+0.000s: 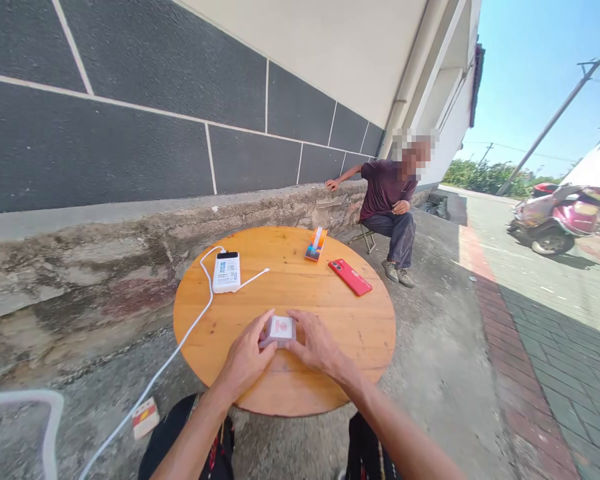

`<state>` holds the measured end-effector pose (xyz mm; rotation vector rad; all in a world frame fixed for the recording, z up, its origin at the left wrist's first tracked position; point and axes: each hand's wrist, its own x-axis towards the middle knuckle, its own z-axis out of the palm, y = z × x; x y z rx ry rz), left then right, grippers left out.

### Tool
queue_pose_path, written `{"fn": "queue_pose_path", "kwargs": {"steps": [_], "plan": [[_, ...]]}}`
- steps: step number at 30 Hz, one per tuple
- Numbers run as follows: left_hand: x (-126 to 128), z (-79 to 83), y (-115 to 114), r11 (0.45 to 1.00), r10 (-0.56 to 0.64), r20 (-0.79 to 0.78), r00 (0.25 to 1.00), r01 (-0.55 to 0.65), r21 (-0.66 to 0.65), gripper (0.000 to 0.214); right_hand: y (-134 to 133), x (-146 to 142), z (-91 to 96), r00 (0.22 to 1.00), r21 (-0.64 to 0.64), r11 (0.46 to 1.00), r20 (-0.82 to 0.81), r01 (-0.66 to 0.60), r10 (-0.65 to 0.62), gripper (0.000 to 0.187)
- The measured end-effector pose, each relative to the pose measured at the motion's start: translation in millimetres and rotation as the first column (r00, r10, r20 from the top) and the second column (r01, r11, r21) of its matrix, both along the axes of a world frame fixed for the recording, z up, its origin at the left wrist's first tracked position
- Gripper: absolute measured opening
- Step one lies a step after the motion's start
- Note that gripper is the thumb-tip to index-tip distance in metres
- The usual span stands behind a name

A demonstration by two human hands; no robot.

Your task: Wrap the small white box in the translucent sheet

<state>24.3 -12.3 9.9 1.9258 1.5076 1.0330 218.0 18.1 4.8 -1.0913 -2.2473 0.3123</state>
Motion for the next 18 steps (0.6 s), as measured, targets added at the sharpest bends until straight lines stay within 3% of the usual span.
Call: {"fn": "queue_pose_path", "kwargs": {"steps": [7,12,14,16,18], "plan": [[-8,15.4,16,0.985,-0.168,-0.099,0.981,0.164,-0.043,0.065,-12,6,16.9,0.998,0.016,1.0,0.064,-0.017,0.016,0.062],[-19,19.0,17,0.973,-0.214,-0.035,0.976,0.209,-0.101,0.071,3,52,14.6,0.974,0.048,0.977,0.086,0.208,-0.211,0.05],[-26,15.9,18,0.962,-0.231,0.046,0.972,0.235,-0.139,0.075,26,80,15.6,0.92,0.088,0.927,0.118,0.365,-0.374,0.048],[-36,10.5,21,0.947,-0.234,0.177,0.956,0.265,-0.181,0.075,54,104,19.6,0.806,0.111,0.83,0.198,0.546,-0.557,0.048],[-44,3.8,28,0.931,-0.228,0.34,0.912,0.307,-0.197,0.072,81,120,24.2,0.688,0.078,0.741,0.317,0.667,-0.653,0.054]]}}
